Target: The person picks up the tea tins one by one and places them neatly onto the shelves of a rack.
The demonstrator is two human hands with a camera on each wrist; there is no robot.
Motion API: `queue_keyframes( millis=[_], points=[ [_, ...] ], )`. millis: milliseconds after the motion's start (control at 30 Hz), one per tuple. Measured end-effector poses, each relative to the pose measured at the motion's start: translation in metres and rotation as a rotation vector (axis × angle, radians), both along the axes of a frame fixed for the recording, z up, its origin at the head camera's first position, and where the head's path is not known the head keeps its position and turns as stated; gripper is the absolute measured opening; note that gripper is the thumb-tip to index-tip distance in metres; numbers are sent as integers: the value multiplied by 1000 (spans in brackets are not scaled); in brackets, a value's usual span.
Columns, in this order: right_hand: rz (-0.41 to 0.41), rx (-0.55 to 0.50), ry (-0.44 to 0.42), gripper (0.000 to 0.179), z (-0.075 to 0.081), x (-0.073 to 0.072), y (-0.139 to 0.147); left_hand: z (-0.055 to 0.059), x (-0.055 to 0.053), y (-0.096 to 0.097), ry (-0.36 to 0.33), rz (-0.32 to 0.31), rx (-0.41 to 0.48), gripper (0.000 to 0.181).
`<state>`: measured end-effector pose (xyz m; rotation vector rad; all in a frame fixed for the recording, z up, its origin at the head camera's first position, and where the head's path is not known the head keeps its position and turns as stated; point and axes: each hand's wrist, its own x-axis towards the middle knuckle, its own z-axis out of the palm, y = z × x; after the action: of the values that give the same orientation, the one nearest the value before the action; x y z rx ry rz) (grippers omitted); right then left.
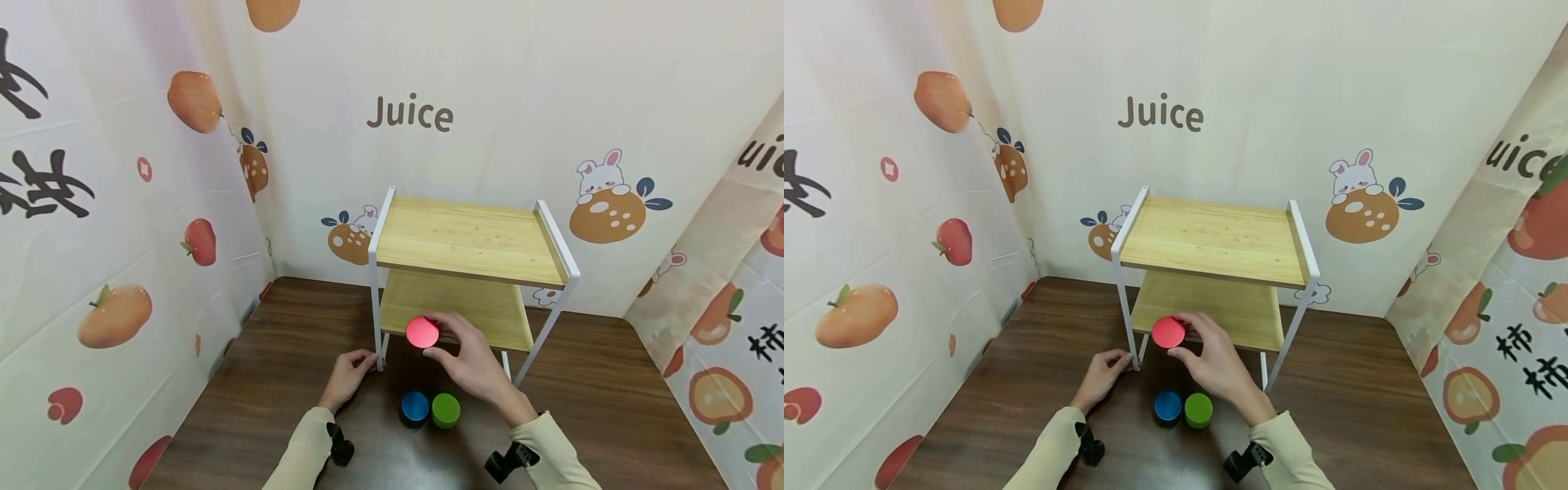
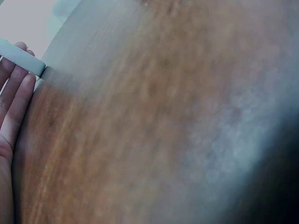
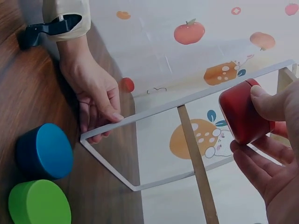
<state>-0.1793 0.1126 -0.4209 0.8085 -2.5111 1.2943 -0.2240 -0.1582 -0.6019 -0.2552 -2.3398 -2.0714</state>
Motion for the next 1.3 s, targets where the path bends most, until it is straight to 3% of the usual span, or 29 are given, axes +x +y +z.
queue_keyframes(
  millis=[300, 933, 1167, 1300],
  points=[
    [9, 8, 22, 56, 7, -2, -4, -1, 0, -1, -1, -13, -2, 23],
    [43, 31, 84, 55, 28, -9, -14, 1, 1, 0, 21, 26, -56, 21],
    [68, 26, 108, 55, 33, -12, -18, 9, 2, 1, -9, 29, -78, 22],
    [90, 16, 123, 54, 38, -13, -20, 1, 0, -1, 15, 27, -71, 23]
  ],
)
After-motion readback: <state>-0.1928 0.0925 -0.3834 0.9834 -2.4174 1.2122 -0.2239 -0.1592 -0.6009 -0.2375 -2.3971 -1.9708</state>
